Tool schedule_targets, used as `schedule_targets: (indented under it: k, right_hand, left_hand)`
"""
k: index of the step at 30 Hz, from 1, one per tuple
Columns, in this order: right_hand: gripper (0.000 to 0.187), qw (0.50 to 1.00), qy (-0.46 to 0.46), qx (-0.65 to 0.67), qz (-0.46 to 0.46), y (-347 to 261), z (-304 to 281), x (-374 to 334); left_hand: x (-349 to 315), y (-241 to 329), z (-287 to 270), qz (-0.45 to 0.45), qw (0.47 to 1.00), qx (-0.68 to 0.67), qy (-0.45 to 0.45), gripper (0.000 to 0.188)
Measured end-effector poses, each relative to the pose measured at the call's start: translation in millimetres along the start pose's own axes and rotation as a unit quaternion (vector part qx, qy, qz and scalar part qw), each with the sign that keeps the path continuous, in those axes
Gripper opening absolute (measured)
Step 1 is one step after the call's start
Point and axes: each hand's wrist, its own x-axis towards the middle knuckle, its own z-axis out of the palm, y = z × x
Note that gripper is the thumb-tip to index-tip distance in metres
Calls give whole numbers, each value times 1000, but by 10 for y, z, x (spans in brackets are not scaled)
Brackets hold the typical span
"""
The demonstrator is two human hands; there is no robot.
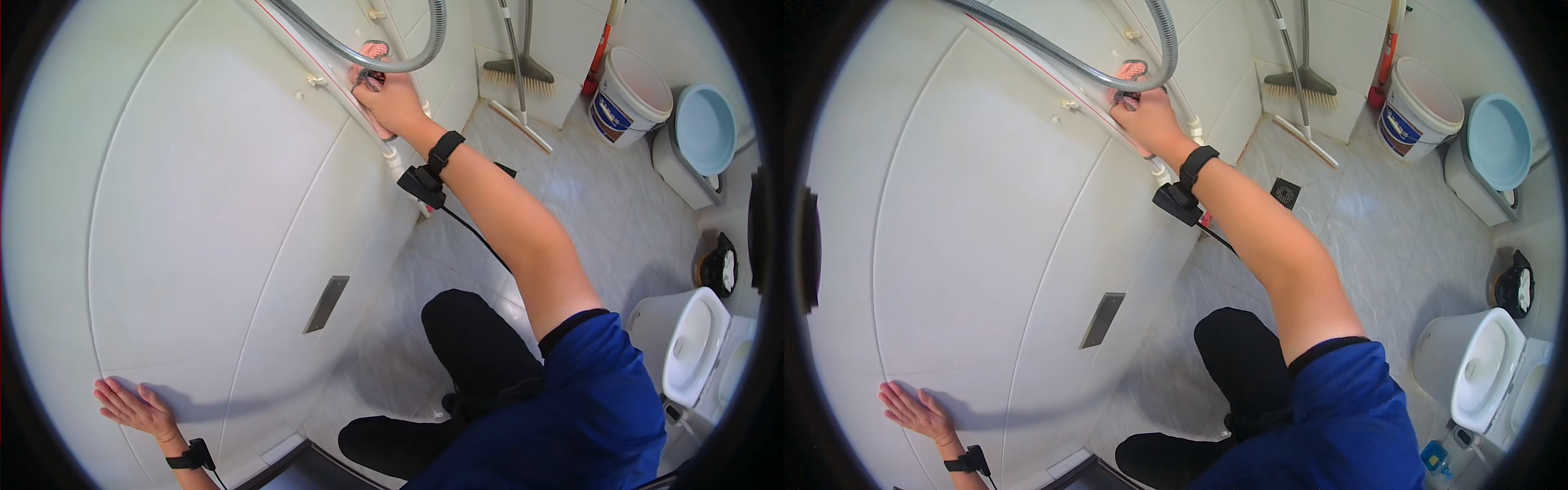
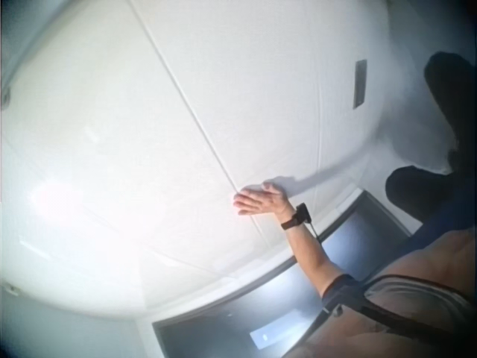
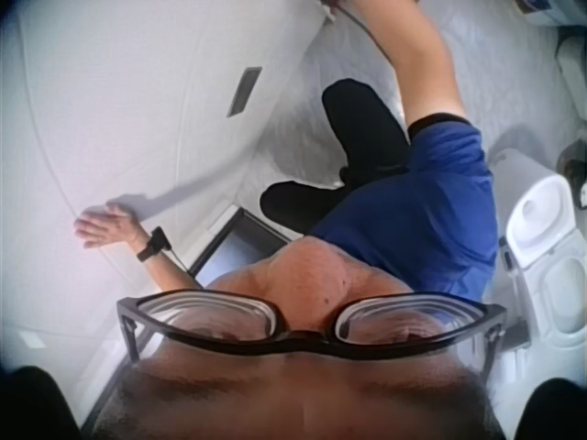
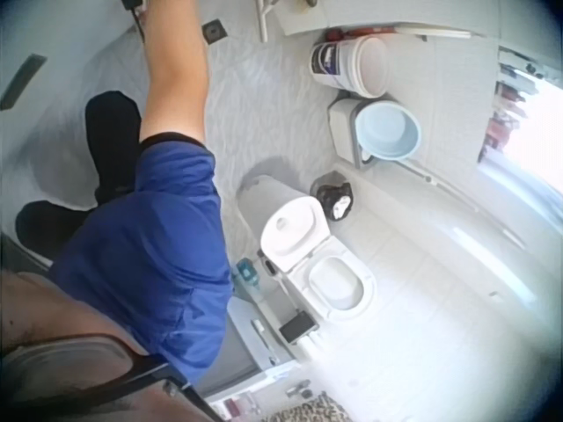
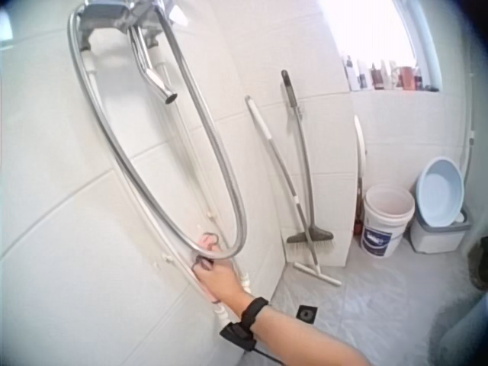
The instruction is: Cleaning the white bathroom wall tiles with a pink cloth.
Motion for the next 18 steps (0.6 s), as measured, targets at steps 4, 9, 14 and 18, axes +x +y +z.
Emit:
schedule_targets:
  k: [4, 9, 14, 18]
  right_hand:
    - [26, 998, -53, 12, 42, 24, -69, 40]
    - [23, 999, -35, -13, 2, 12, -36, 10]
    - [29, 996, -24, -27, 77, 205, -15, 26]
    - [31, 988, 79, -131, 37, 1009, -143, -50]
  left_hand:
    - [-41, -18, 4, 6, 1000, 16, -5, 57]
    - [-43, -16, -24, 3, 1000, 2, -8, 57]
    - [-83, -32, -52, -3, 1000, 5, -14, 57]
    - [-24, -33, 39, -1, 1000, 6, -3, 57]
